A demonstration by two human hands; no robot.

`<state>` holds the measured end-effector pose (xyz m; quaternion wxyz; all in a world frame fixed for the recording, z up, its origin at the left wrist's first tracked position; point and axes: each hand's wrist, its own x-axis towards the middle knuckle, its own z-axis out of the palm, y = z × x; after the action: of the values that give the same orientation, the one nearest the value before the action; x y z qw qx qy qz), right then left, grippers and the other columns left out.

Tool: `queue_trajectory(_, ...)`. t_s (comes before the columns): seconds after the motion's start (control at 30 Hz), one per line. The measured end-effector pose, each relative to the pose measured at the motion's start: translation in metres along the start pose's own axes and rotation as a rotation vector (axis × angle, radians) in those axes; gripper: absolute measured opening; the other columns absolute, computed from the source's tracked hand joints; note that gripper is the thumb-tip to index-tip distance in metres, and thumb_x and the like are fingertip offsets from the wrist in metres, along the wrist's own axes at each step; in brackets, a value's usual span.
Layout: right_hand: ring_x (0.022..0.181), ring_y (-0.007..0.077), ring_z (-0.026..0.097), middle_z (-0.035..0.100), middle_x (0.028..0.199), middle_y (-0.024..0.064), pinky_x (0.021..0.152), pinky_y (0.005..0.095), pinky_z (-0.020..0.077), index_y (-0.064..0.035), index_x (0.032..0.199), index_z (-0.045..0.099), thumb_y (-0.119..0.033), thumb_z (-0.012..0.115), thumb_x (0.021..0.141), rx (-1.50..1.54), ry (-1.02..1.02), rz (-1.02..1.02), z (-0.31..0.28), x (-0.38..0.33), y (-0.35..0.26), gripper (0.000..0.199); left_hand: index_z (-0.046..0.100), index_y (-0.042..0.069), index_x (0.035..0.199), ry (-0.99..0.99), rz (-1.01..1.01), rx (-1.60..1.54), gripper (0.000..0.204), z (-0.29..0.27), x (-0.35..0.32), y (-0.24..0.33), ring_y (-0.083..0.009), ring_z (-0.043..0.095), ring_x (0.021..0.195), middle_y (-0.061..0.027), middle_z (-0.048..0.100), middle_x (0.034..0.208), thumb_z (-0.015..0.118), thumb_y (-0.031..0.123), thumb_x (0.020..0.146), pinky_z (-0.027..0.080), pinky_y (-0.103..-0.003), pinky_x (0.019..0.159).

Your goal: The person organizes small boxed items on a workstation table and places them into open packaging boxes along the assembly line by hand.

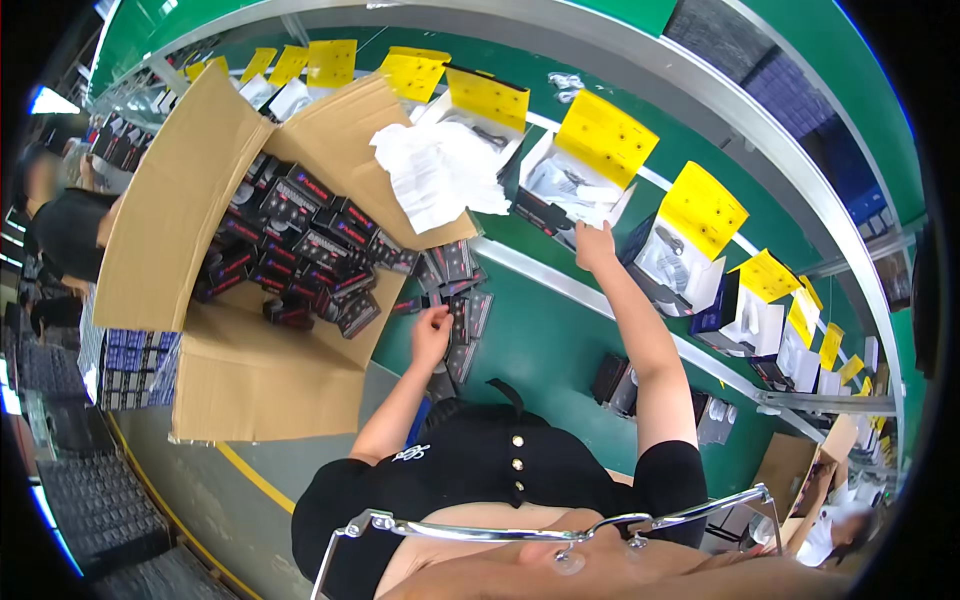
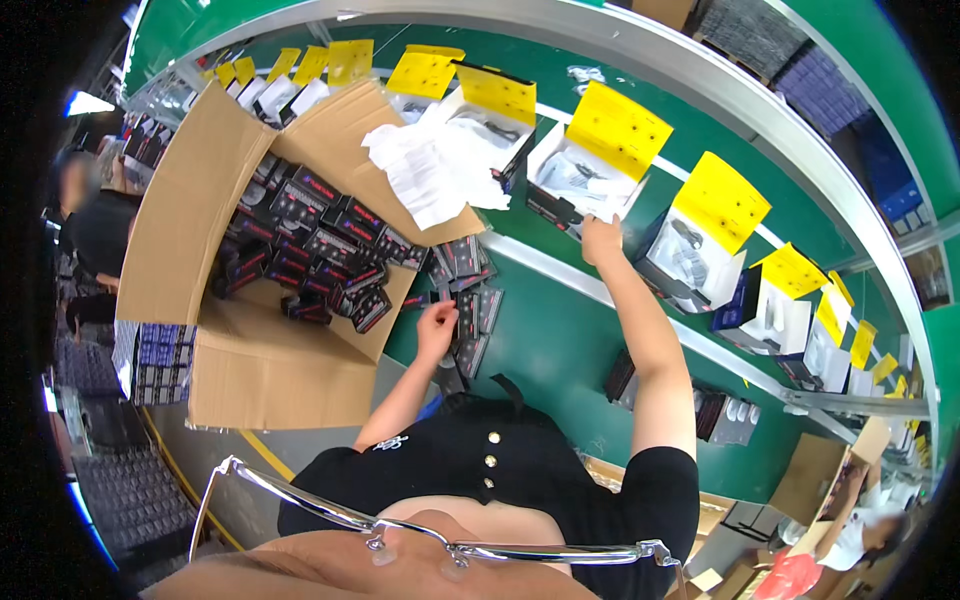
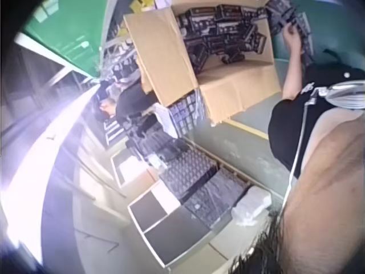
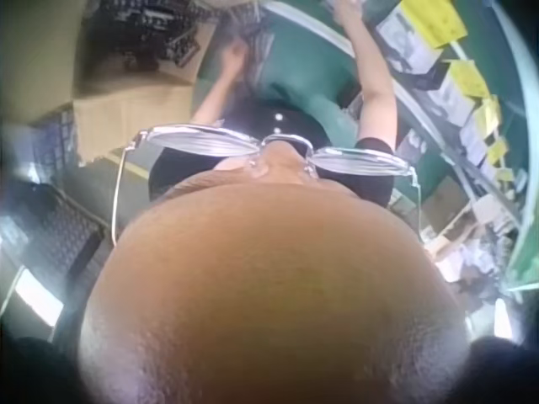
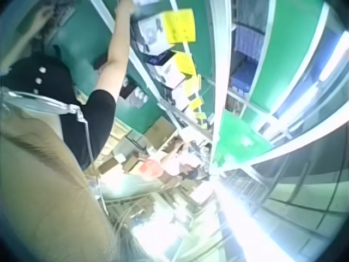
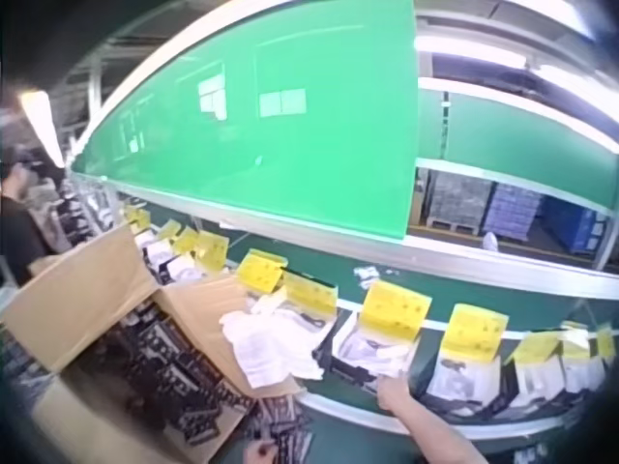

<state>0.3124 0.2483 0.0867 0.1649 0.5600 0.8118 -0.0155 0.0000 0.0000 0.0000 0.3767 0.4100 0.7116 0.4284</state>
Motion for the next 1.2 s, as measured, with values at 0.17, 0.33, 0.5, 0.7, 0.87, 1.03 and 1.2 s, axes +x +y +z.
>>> queue_trajectory(0.17, 0.104, 0.0347, 0.067, 0.069, 0.109, 0.0206, 0.104, 0.0473, 0.0417, 0.0048, 0.127, 0.047, -0.020, 0.069, 0.074, 0.297, -0.061, 0.220, -0.017, 0.022, 0.004, 0.063, 0.061, 0.000, 0.119, 0.167, 0.231, 0.417, 0.062, -0.019, 0.012, 0.003, -0.0295, 0.062, 0.097, -0.0159, 0.061, 0.104, 0.085, 0.033, 0.072, 0.051, -0.039, 0.084)
queue_trajectory(0.33, 0.118, 0.0389, 0.053, 0.053, 0.126, 0.0270, 0.102, 0.0493, 0.0425, 0.0012, 0.136, 0.043, -0.015, 0.073, 0.072, 0.405, 0.603, 0.172, 0.018, -0.005, -0.027, 0.072, 0.059, 0.000, 0.123, 0.017, 0.118, 0.640, 0.077, -0.014, 0.009, 0.030, -0.0369, 0.060, 0.104, -0.0202, 0.060, 0.109, 0.084, 0.047, 0.067, 0.050, -0.043, 0.085)
queue_trajectory(0.5, 0.108, 0.0349, 0.061, 0.060, 0.116, 0.0194, 0.091, 0.0419, 0.0500, -0.0040, 0.121, 0.058, -0.015, 0.073, 0.078, 0.945, 0.509, 0.025, 0.055, -0.094, -0.123, 0.047, 0.061, 0.001, 0.111, 0.070, 0.153, 0.716, 0.057, -0.007, 0.021, 0.017, -0.0373, 0.063, 0.097, -0.0184, 0.065, 0.101, 0.082, 0.031, 0.067, 0.051, -0.044, 0.084)
queue_trajectory(0.7, 0.092, 0.0228, 0.069, 0.066, 0.113, 0.0140, 0.077, 0.0330, 0.0557, -0.0006, 0.126, 0.055, -0.021, 0.074, 0.087, 1.718, 0.011, 0.214, 0.116, -0.166, -0.210, 0.048, 0.060, -0.004, 0.112, -0.372, -0.321, -0.233, 0.051, 0.002, 0.020, 0.027, -0.0211, 0.066, 0.076, -0.0094, 0.067, 0.083, 0.083, 0.023, 0.075, 0.052, -0.032, 0.064)
queue_trajectory(0.87, 0.091, 0.0213, 0.069, 0.067, 0.109, 0.0106, 0.074, 0.0307, 0.0544, -0.0036, 0.120, 0.056, -0.024, 0.071, 0.090, 2.249, -0.185, 0.358, 0.125, -0.173, -0.208, 0.040, 0.057, -0.001, 0.122, -0.632, -0.388, -0.222, 0.060, 0.026, 0.013, 0.025, -0.0192, 0.062, 0.084, -0.0090, 0.063, 0.095, 0.083, 0.028, 0.077, 0.051, -0.032, 0.072)
queue_trajectory(1.03, 0.094, 0.0206, 0.069, 0.069, 0.106, 0.0073, 0.071, 0.0285, 0.0519, -0.0073, 0.114, 0.055, -0.026, 0.067, 0.093, 2.213, -0.266, 0.532, 0.125, -0.172, -0.180, 0.031, 0.050, -0.001, 0.130, 0.099, 0.331, 0.699, 0.068, 0.037, 0.056, 0.004, -0.0417, 0.056, 0.104, -0.0228, 0.057, 0.110, 0.078, 0.025, 0.074, 0.048, -0.048, 0.091)
queue_trajectory(1.2, 0.095, 0.0210, 0.068, 0.066, 0.111, 0.0066, 0.074, 0.0310, 0.0522, -0.0101, 0.116, 0.055, -0.026, 0.066, 0.094, 2.348, -0.332, 0.512, 0.121, -0.177, -0.197, 0.029, 0.046, 0.002, 0.136, -0.006, 0.238, 0.843, 0.079, 0.048, 0.071, 0.008, -0.0410, 0.056, 0.103, -0.0221, 0.056, 0.112, 0.079, 0.027, 0.069, 0.049, -0.047, 0.091)
